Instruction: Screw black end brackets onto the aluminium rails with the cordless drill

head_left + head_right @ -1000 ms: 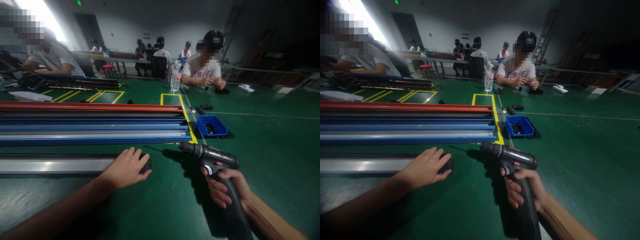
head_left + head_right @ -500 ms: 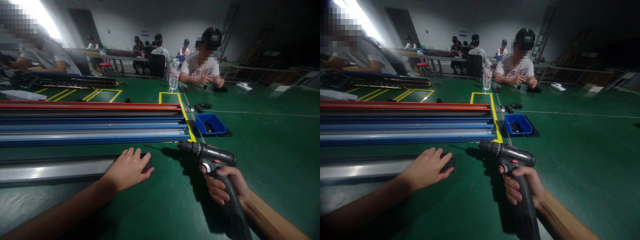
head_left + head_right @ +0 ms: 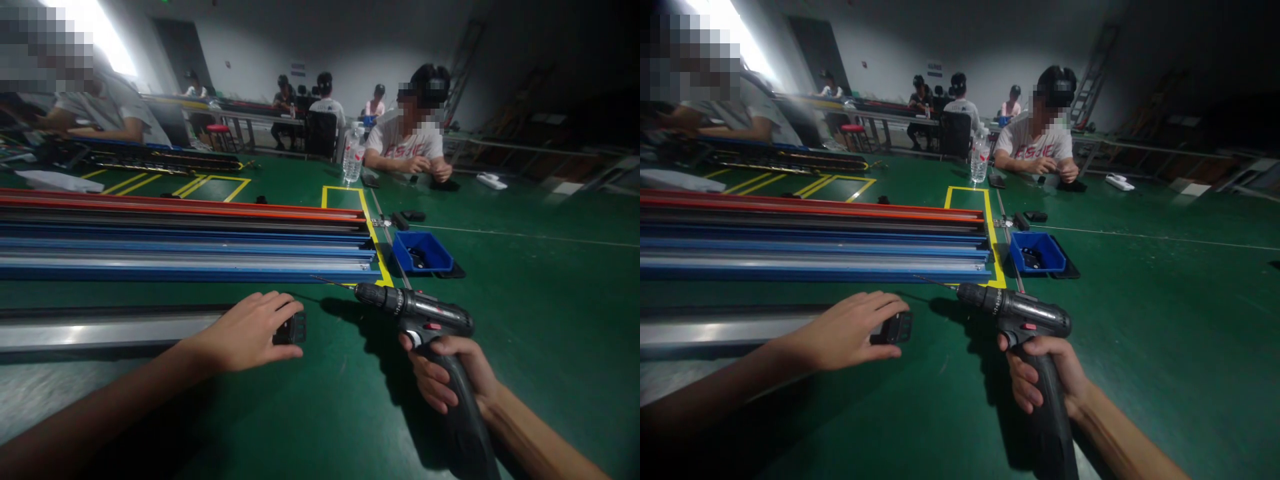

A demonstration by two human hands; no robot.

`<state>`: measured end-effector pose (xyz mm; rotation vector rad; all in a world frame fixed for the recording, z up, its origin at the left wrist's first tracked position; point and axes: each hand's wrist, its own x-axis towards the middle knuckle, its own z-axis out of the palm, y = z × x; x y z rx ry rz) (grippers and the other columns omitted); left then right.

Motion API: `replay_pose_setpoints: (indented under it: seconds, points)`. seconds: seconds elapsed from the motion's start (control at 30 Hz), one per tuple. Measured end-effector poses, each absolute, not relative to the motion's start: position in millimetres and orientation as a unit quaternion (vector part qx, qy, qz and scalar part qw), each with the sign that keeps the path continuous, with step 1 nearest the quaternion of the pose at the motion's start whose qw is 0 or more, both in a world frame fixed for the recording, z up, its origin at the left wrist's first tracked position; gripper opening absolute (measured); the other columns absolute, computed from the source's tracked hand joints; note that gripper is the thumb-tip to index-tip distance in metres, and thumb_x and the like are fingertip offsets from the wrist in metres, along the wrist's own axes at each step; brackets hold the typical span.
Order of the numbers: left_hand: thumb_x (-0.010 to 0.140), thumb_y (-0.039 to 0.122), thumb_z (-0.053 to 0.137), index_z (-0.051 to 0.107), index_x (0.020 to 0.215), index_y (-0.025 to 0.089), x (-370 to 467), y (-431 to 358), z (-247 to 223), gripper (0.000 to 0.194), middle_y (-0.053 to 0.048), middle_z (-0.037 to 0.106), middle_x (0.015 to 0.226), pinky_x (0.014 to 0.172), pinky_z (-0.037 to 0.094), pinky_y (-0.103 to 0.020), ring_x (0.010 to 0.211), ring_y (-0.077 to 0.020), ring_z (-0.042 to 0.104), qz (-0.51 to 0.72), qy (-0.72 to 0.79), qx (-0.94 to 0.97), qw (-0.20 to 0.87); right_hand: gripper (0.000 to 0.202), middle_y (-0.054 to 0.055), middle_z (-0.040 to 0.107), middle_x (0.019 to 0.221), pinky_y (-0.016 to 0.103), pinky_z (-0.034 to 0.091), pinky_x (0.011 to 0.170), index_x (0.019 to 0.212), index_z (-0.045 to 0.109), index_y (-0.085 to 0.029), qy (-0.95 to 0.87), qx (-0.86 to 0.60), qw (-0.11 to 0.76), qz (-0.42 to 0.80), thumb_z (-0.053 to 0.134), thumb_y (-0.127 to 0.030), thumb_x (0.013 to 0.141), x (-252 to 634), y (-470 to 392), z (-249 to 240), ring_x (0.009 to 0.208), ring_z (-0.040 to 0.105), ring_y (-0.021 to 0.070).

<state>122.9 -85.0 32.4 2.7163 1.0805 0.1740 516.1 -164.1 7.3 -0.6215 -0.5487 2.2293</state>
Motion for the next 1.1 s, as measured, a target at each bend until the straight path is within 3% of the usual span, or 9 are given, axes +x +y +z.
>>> replay_pose_setpoints:
  seconds: [0.1, 0.2, 0.33, 0.67, 0.93, 1.1]
  points:
    - [0.098, 0.063, 0.068, 0.067, 0.139, 0.024, 121, -83, 34, 0.056, -0.012, 0.070, 0.139, 0.103, 0.053, -0.044, 0.123, -0.0310, 0.068, 0.083, 0.334, 0.930, 0.128, 0.032, -0.003, 0.061, 0.058, 0.028, 0.056, 0.049, 0.110, 0.072, -0.013, -0.228, -0.252, 0.375, 0.863, 0.070, -0.031, 0.084, 521, -164, 9, 0.042, 0.059, 0.0150]
    - [0.096, 0.056, 0.073, 0.066, 0.137, 0.024, 121, -81, 37, 0.052, -0.011, 0.070, 0.136, 0.104, 0.053, -0.045, 0.123, -0.0310, 0.069, 0.076, 0.330, 0.929, 0.146, 0.039, 0.006, 0.076, 0.075, 0.029, 0.060, 0.057, 0.116, 0.076, -0.010, -0.247, -0.269, 0.372, 0.853, 0.072, -0.028, 0.082, 524, -163, 15, 0.059, 0.076, 0.0207]
    - [0.095, 0.050, 0.076, 0.064, 0.138, 0.023, 123, -79, 41, 0.052, -0.012, 0.070, 0.136, 0.107, 0.052, -0.049, 0.124, -0.0320, 0.067, 0.051, 0.339, 0.925, 0.166, 0.042, 0.017, 0.083, 0.104, 0.027, 0.062, 0.065, 0.116, 0.080, -0.006, -0.274, -0.274, 0.365, 0.846, 0.073, -0.024, 0.079, 525, -160, 22, 0.071, 0.082, 0.0223]
    - [0.093, 0.044, 0.075, 0.057, 0.150, 0.020, 114, -77, 40, 0.064, -0.014, 0.067, 0.145, 0.115, 0.047, -0.051, 0.132, -0.0341, 0.064, 0.033, 0.360, 0.915, 0.177, 0.038, 0.019, 0.081, 0.100, 0.022, 0.061, 0.055, 0.115, 0.081, -0.003, -0.275, -0.253, 0.368, 0.851, 0.069, -0.024, 0.084, 526, -162, 18, 0.051, 0.068, 0.0114]
    - [0.092, 0.045, 0.074, 0.056, 0.145, 0.021, 103, -76, 38, 0.061, -0.012, 0.067, 0.134, 0.107, 0.048, -0.046, 0.120, -0.0308, 0.065, 0.056, 0.351, 0.916, 0.184, 0.038, 0.016, 0.076, 0.090, 0.017, 0.050, 0.044, 0.112, 0.079, -0.003, -0.259, -0.228, 0.344, 0.873, 0.066, -0.023, 0.084, 524, -164, 16, 0.037, 0.044, 0.0028]
    - [0.089, 0.039, 0.073, 0.057, 0.142, 0.021, 106, -76, 41, 0.058, -0.010, 0.067, 0.129, 0.102, 0.048, -0.044, 0.115, -0.0296, 0.066, 0.058, 0.348, 0.917, 0.188, 0.037, 0.012, 0.074, 0.084, 0.017, 0.048, 0.042, 0.110, 0.080, -0.005, -0.256, -0.241, 0.314, 0.882, 0.067, -0.026, 0.081, 524, -168, 17, 0.035, 0.041, 0.0028]
